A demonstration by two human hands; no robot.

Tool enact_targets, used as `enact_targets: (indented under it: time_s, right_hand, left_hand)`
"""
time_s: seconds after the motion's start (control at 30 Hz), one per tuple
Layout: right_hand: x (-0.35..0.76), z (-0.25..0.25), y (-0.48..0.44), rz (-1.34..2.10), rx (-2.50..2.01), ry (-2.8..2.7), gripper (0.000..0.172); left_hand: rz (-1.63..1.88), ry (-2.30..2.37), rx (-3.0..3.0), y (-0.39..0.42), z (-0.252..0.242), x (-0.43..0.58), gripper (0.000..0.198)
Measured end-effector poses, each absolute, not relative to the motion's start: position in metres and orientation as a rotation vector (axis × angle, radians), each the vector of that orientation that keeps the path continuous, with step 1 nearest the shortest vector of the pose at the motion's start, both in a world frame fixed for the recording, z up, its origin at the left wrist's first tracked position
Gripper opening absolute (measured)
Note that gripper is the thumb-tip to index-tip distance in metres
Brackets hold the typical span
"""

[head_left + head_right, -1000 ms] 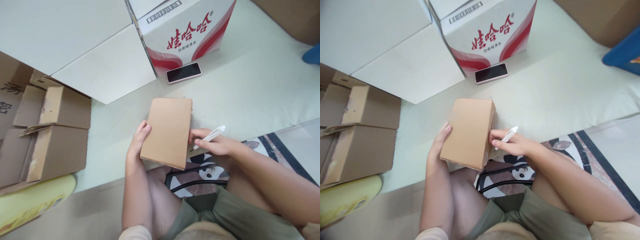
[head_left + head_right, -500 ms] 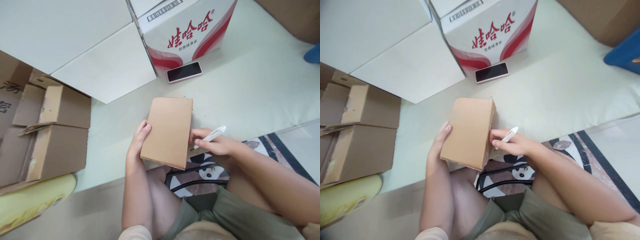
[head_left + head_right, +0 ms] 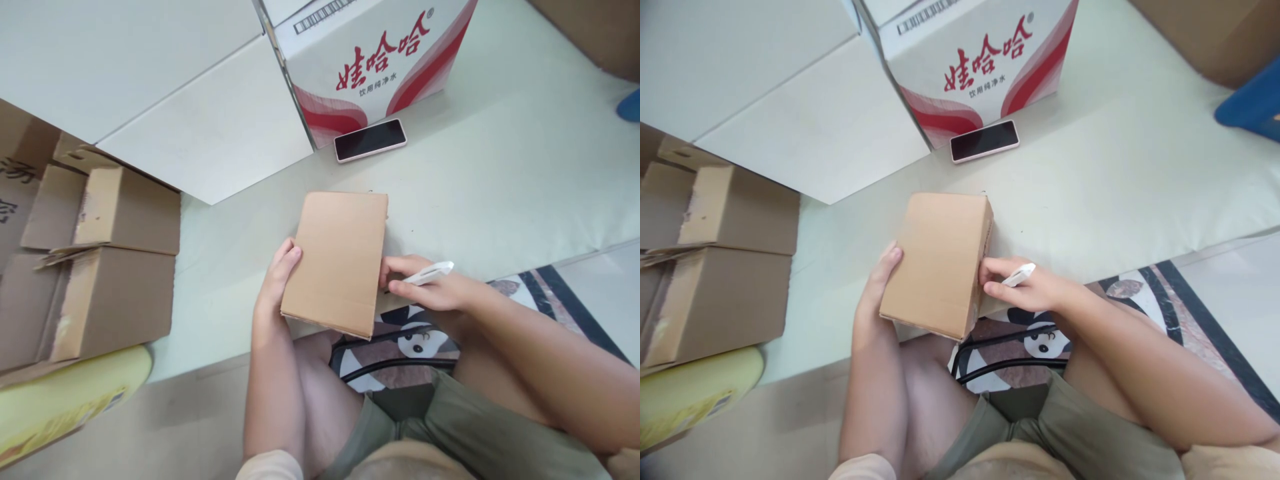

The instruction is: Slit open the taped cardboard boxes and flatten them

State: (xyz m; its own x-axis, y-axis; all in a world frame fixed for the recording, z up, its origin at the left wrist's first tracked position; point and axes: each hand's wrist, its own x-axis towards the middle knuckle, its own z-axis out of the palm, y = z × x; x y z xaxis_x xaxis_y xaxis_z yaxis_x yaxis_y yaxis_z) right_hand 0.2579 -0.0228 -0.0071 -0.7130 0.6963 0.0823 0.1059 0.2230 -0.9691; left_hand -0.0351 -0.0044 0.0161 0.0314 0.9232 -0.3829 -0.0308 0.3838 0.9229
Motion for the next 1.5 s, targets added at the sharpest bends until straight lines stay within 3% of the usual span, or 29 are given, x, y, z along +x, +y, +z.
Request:
enact_targets:
  time_s: [1.5]
  right_hand:
    - [0.2592,-0.0148,-0.0214,1.594,-0.753,-1.932,0.044]
  left_hand:
    - [0.927,1.293,0.874,-0.0038,0.0149,-0.0353,0.045]
